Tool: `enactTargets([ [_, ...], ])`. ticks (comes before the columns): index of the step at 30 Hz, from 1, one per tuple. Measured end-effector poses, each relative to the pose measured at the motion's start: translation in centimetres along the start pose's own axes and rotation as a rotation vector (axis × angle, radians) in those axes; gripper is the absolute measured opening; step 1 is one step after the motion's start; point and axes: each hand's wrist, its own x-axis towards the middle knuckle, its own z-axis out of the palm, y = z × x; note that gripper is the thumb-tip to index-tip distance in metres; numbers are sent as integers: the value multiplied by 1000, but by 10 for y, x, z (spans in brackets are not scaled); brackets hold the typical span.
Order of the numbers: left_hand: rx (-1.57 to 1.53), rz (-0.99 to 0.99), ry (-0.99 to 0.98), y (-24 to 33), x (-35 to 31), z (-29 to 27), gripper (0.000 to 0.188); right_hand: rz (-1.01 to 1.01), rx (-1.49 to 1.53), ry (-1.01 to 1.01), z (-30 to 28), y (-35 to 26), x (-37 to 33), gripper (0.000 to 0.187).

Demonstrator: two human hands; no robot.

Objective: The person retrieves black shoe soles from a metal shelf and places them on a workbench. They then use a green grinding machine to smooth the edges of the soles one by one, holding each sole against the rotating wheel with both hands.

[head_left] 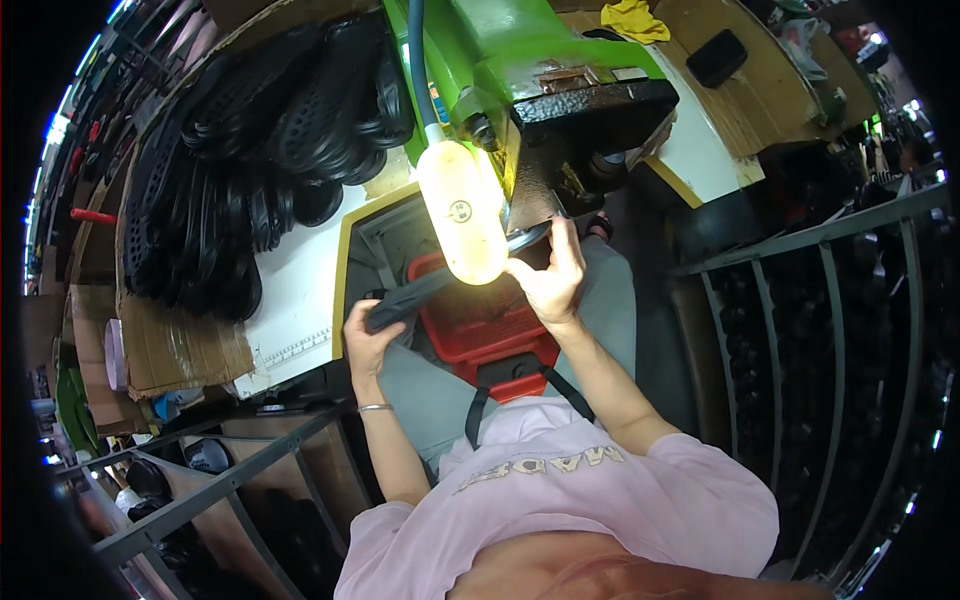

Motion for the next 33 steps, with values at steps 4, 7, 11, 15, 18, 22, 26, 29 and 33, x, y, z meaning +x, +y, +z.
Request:
enactTargets([
  [4, 560, 143, -208, 43, 34, 73, 34, -206, -303, 39, -5, -10, 10, 66],
  [7, 399, 330, -118, 73, 39, 157, 38, -272, -318, 47, -7, -9, 13, 68],
  [11, 259, 457, -41, 64, 43, 184, 30, -80, -166, 33, -17, 5, 6, 61],
  [15, 134, 382, 95, 34, 38, 190, 22, 520, 415, 44, -15, 61, -35, 61],
  [18, -63, 359, 134, 40, 32, 214, 23, 973, 713, -3, -35, 123, -98, 72],
  [22, -171, 289, 162, 42, 26, 212, 24, 1337, 1231, 0, -48, 113, -133, 68],
  [26, -164, 271, 112, 53, 18, 215, 23, 1230, 1214, 88, -60, 109, -122, 60],
  [29, 24, 349, 108, 68, 25, 222, 25, 1179, 1033, 175, -68, 110, -113, 59],
  [33, 30, 403, 167, 86, 30, 231, 33, 1070, 955, 246, -75, 112, -100, 58],
])
